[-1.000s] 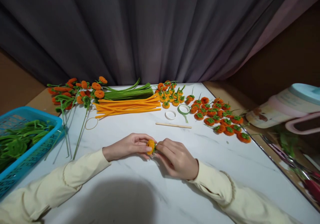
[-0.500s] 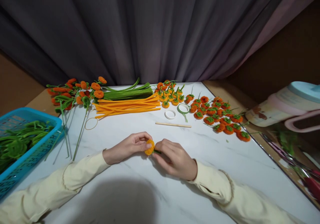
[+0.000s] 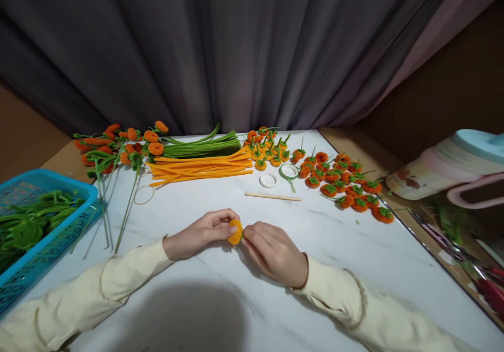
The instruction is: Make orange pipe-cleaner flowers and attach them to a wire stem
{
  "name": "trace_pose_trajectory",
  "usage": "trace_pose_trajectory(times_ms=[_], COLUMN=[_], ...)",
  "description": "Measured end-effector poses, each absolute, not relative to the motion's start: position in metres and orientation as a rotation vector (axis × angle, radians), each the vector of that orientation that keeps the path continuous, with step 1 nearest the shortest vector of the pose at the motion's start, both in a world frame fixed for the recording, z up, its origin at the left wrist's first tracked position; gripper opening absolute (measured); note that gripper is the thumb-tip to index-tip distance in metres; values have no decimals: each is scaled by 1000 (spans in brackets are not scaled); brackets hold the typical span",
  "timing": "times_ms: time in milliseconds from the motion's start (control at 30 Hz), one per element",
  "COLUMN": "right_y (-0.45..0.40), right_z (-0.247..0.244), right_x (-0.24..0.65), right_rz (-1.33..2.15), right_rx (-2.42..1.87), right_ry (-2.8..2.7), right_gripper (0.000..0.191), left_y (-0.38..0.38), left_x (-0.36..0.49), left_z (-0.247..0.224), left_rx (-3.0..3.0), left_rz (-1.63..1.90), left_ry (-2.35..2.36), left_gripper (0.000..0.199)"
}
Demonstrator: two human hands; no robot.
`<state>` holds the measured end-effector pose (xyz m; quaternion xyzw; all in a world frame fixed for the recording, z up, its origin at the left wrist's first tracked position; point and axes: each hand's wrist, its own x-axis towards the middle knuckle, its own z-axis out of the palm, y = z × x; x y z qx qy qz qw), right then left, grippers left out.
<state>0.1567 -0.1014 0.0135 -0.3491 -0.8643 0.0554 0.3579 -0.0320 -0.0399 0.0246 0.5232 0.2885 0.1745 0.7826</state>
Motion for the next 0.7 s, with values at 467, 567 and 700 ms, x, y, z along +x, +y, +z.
trace_pose_trajectory(times_ms=[467,567,700], right_y=[-100,-100,-100], right_z=[13,13,17], right_x=[154,154,157], right_rz=[1707,1498,978], right_rx=[-885,-971,-1072], right_ry=[-1414,-1535,-1859], right_gripper=[37,34,26], left_y=[-39,-41,-42], left_x=[-35,-33,-30], left_z=[23,21,21], left_rx=[1189,1112,1003], left_rz=[270,321,372], left_ry=[575,567,582], left_gripper=[35,31,26])
